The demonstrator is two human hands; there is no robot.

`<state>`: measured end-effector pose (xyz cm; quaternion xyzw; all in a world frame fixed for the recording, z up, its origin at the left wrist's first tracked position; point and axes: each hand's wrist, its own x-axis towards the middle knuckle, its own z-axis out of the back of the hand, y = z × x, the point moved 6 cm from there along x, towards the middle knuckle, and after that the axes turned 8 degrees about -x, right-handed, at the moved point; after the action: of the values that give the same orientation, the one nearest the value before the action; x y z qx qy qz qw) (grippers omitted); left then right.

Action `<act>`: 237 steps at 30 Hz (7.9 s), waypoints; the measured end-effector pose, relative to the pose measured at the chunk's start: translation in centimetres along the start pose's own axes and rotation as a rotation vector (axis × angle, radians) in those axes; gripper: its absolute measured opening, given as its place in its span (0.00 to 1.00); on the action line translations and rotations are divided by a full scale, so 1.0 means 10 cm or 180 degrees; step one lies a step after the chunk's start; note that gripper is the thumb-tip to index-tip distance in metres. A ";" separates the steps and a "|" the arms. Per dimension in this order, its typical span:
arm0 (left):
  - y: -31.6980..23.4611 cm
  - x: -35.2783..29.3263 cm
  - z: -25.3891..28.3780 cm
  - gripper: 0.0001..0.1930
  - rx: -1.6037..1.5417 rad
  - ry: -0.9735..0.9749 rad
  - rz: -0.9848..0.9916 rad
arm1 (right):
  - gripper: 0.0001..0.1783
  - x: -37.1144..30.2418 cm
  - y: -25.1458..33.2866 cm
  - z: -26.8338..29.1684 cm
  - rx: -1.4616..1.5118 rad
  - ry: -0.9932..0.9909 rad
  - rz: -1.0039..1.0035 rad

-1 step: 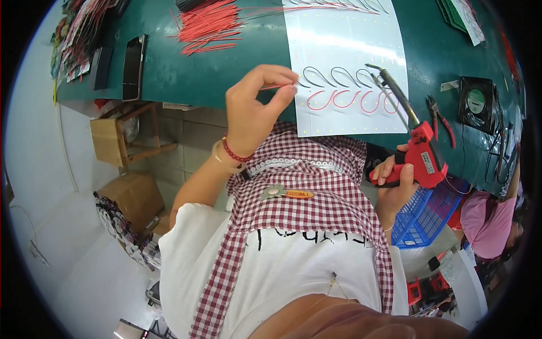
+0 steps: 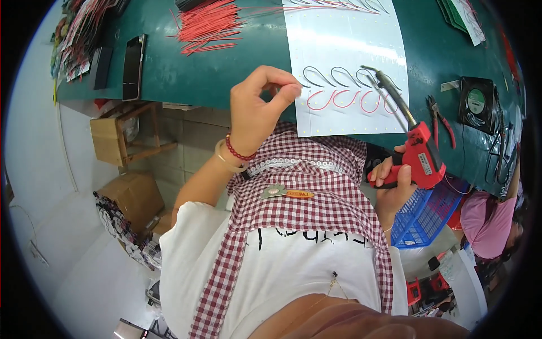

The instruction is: Soldering electrical wires to LED strip circuit boards.

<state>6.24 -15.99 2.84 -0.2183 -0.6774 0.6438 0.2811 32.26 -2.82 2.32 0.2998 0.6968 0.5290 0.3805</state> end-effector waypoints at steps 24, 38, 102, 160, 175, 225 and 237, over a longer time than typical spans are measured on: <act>0.03 -0.02 -0.27 0.06 0.2469 0.0352 -0.0832 | 0.21 -0.22 -0.36 -0.03 -0.1045 0.0716 -0.0544; 0.04 -0.01 -0.28 0.07 0.2463 0.0390 -0.0879 | 0.21 -0.23 -0.30 -0.05 -0.0765 0.0801 -0.0573; 0.07 -0.66 -0.27 0.30 0.1941 0.2006 -0.0824 | 0.15 0.64 -0.33 0.29 0.2311 -0.0141 0.0481; -2.78 0.18 -1.82 0.10 -0.4972 0.2809 -0.1370 | 0.18 0.85 0.74 0.32 0.2564 -0.0040 0.0731; -2.96 -0.44 -2.09 0.33 -0.6156 0.4538 0.0860 | 0.18 0.89 0.41 0.41 0.2467 0.0276 0.0767; 0.27 1.81 -1.44 0.05 0.0483 0.1073 0.0097 | 0.18 1.29 0.46 0.43 0.0745 -0.0101 -0.0017; 0.29 1.45 -1.59 0.03 0.2580 0.0910 -0.1700 | 0.19 1.33 0.34 0.45 0.0403 -0.0061 -0.0327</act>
<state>5.77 5.71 1.57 0.0033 -0.3599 0.7244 0.5880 29.03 11.25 2.10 0.2922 0.7396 0.4608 0.3940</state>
